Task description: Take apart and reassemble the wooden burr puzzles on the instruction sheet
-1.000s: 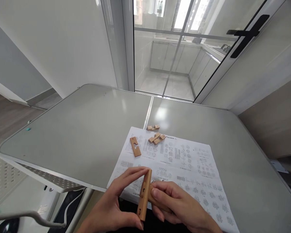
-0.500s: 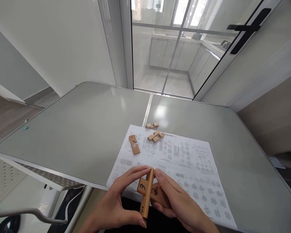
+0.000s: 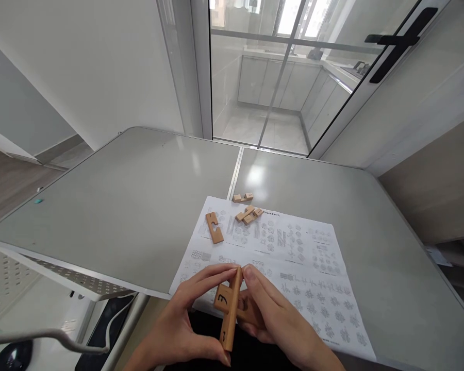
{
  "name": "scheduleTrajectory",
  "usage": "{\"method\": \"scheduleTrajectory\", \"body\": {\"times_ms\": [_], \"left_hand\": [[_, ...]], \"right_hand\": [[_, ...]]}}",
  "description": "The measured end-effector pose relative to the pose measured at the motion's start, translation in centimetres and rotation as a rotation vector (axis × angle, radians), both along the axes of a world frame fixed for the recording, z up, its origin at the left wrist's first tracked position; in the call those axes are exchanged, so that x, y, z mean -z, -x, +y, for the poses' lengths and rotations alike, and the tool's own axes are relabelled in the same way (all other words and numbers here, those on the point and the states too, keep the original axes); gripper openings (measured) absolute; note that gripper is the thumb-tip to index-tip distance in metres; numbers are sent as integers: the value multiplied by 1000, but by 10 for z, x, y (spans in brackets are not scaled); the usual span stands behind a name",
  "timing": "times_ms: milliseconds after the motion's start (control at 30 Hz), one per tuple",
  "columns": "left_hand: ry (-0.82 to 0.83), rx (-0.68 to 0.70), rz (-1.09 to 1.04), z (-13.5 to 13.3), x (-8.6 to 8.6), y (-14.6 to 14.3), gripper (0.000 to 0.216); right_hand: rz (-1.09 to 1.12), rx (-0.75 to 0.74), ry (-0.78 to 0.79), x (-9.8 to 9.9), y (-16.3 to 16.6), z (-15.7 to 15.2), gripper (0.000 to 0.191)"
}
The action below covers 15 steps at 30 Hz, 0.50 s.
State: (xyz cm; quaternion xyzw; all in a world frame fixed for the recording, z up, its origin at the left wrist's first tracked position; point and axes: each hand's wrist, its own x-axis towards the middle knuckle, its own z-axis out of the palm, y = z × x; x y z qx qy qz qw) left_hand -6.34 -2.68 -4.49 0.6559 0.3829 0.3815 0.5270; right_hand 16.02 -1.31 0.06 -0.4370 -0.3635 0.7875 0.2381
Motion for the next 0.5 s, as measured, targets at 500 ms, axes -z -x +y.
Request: {"method": "scheduleTrajectory", "body": {"times_ms": [500], "left_hand": [[87, -126, -81, -4, 0, -5, 102]], "right_hand": [[47, -38, -60, -2, 1, -7, 56]]}}
